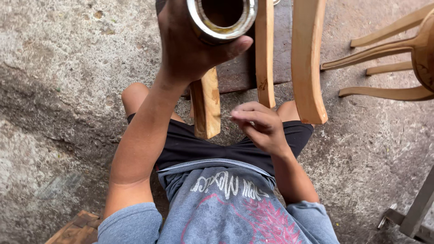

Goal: The person stains a wooden stool by applying a dark liquid from a can onto the wooden surfaces using a scraper-like tool.

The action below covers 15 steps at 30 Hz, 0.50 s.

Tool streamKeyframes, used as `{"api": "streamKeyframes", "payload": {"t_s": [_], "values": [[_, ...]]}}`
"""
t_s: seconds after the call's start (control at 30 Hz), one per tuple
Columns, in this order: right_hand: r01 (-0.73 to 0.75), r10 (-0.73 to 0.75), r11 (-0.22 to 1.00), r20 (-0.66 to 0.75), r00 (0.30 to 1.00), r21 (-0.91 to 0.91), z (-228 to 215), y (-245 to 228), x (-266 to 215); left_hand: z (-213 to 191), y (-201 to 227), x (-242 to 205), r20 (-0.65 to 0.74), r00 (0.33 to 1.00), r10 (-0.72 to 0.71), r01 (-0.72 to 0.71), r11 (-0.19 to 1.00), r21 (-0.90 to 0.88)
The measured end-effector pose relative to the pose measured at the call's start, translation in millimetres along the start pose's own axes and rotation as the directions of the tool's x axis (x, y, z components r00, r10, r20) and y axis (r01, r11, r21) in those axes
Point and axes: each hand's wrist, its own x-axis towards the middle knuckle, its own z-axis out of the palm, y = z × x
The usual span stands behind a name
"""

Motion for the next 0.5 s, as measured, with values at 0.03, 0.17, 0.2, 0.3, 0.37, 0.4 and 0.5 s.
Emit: {"api": "streamKeyframes", "payload": {"t_s": [0.03,0.17,0.2,0.3,0.37,0.4,0.5], "values": [[-0.028,0.029,0.999,-0.018,0.999,0.036,0.2,5.5,-8.1,0.1,0.6,0.4,-0.006,1.0,0.01,-0.01,1.0,0.008],[-0.05,0.09,0.981,-0.214,0.973,0.186,2.9,28.0,-29.6,3.3,-2.2,-1.7,0.003,0.999,0.052,-0.051,0.998,-0.027],[-0.053,0.095,0.979,-0.209,0.973,0.196,2.2,29.9,-33.2,5.4,-4.9,-0.3,0.011,0.998,0.065,-0.065,0.995,-0.072],[-0.055,0.107,0.972,-0.222,0.969,0.229,3.8,31.5,-42.7,13.2,-9.9,-1.4,-0.098,0.986,0.132,-0.113,0.977,0.18],[-0.055,0.114,0.971,-0.247,0.962,0.231,2.1,28.2,-46.4,19.1,-8.8,-4.8,-0.114,0.992,0.049,-0.043,0.998,0.051],[-0.059,0.118,0.973,-0.264,0.957,0.223,-0.2,25.6,-47.6,20.1,-9.5,-6.5,-0.12,0.993,0.008,-0.01,1.0,-0.017],[-0.108,0.159,0.98,-0.329,0.931,0.167,-5.2,19.8,-49.5,24.2,-11.4,-10.6,-0.126,0.992,-0.02,0.015,0.999,-0.047]]}}
